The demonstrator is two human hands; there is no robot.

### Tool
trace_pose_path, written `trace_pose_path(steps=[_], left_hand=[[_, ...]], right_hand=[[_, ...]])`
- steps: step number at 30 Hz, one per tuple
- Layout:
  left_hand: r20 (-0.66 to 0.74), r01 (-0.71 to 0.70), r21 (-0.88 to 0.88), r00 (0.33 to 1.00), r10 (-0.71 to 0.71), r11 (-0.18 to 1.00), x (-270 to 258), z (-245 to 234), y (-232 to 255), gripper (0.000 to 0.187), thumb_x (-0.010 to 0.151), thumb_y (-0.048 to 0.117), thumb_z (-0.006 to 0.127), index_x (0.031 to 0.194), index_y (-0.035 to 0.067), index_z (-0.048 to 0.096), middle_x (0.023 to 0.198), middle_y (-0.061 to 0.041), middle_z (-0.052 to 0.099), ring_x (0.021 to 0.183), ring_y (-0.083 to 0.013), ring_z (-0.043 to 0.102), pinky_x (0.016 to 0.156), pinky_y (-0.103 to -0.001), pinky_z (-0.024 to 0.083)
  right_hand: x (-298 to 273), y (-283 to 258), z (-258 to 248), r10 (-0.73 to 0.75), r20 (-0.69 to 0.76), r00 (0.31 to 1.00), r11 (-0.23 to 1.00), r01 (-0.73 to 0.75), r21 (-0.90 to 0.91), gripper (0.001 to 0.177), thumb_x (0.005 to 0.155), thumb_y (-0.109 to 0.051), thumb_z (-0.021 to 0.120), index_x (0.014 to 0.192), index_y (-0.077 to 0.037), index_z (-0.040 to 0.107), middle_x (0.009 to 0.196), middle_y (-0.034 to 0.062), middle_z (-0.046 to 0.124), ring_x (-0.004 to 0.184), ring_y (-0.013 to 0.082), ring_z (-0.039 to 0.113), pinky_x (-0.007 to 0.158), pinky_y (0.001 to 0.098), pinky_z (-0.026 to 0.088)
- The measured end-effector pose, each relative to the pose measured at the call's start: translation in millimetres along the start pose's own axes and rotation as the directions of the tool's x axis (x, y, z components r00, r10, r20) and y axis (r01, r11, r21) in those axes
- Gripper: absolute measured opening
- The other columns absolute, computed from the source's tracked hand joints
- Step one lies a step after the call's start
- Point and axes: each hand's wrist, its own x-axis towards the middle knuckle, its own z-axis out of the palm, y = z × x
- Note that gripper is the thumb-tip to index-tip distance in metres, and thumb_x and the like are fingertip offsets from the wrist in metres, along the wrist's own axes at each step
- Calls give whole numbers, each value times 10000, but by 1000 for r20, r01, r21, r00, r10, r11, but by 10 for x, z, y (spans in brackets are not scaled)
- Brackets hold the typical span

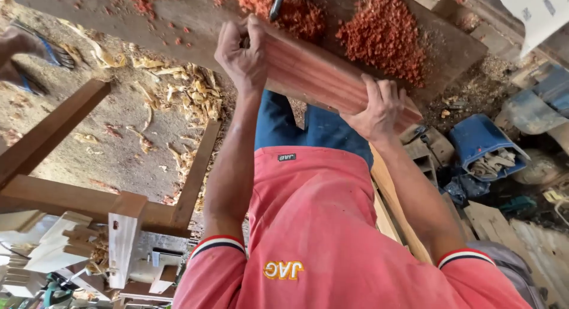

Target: The person marks a piece of wood with a ruler and pencil, then uses a drill press to drill a hole into the wood. The person holds the wood with both hands while operating the machine.

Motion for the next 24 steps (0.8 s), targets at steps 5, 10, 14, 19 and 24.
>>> trace_pose_path(steps=[5, 10, 14, 19, 24], left_hand=[[-32, 107, 42, 994, -106, 993, -505, -354, -250, 378, 1010, 333, 622, 695, 162, 504, 648, 31, 517, 599, -122, 525, 587, -312, 504], [-118, 298, -57, 946, -302, 953, -1414, -932, -471, 339, 1018, 333, 722, 759, 120, 675, 666, -49, 651, 629, -127, 575, 577, -306, 491], [-24, 661, -518, 623, -782, 543, -2252, -1416, 406, 719, 1031, 531, 765, 1562, 202, 407, 1508, -249, 414, 1323, -476, 516, 1030, -768, 430], [292, 766, -620, 428, -855, 172, -2969, -1213, 751, 796, 972, 306, 808, 1611, 240, 339, 1584, -247, 343, 1378, -491, 460, 1087, -828, 327], [262, 518, -580, 849, -458, 629, -2541, -1338, 388, 1150, 794, 251, 987, 1672, 232, 244, 1556, -217, 391, 1285, -381, 529, 1056, -693, 493]], right_hand=[[-157, -38, -15, -89, -2, 996, 995, 89, 33, 914, 597, -663, 946, 1283, -103, 719, 1000, 50, 581, 905, 252, 581, 774, 431, 439], [-508, -217, -141, -219, -98, 971, 954, 234, 186, 746, 611, -515, 910, 1220, -121, 737, 919, 28, 589, 867, 262, 621, 736, 413, 421], [-738, -412, -406, -216, 280, 935, 893, 73, 444, 798, 535, -442, 930, 1240, -149, 699, 1021, 25, 610, 953, 280, 634, 779, 451, 457], [-773, -805, -550, -203, 400, 894, 804, -81, 589, 899, 485, -557, 948, 1273, -218, 680, 1117, 13, 632, 1039, 316, 691, 899, 463, 516], [-795, -1457, -666, -56, 95, 994, 472, -57, 880, 790, 695, -362, 1017, 1288, -37, 609, 1143, 163, 549, 1066, 343, 621, 1008, 434, 459]])
